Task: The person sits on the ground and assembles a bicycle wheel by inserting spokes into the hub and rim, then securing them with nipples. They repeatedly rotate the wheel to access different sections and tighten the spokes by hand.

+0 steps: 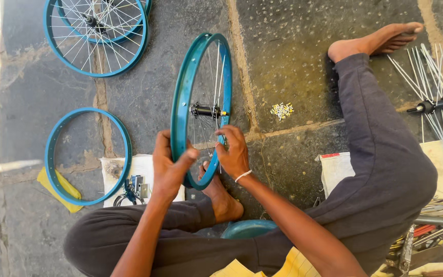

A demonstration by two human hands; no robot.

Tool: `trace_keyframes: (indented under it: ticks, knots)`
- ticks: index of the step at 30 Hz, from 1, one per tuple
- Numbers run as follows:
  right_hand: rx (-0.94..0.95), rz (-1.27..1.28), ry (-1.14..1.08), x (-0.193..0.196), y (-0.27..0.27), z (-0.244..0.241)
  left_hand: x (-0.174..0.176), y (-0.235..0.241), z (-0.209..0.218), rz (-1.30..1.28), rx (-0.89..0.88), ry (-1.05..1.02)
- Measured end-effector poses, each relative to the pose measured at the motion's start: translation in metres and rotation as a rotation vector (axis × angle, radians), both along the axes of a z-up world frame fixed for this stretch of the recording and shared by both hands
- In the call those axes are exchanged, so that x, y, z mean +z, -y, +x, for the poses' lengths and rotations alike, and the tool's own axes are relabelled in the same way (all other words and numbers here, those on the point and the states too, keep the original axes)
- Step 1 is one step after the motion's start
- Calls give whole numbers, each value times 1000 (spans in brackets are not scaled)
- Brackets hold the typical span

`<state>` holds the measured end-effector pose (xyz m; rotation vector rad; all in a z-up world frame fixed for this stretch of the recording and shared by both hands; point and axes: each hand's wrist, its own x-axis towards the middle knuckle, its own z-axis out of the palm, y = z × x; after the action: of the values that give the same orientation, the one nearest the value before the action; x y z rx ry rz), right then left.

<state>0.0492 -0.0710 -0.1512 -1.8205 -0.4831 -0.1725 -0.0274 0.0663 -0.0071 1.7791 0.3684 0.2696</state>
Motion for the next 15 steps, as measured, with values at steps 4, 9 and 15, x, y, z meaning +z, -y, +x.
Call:
trace_keyframes:
  ticks: [4,9,15]
  knots:
    - [286,389,-774,15,1,-1,-3,29,19,-24,9,31]
    - [275,538,-578,55,6,-16,-2,27,26,-239,-27,21]
    - [31,33,-102,-16,-52,1,-9,26,17,-53,38,49]
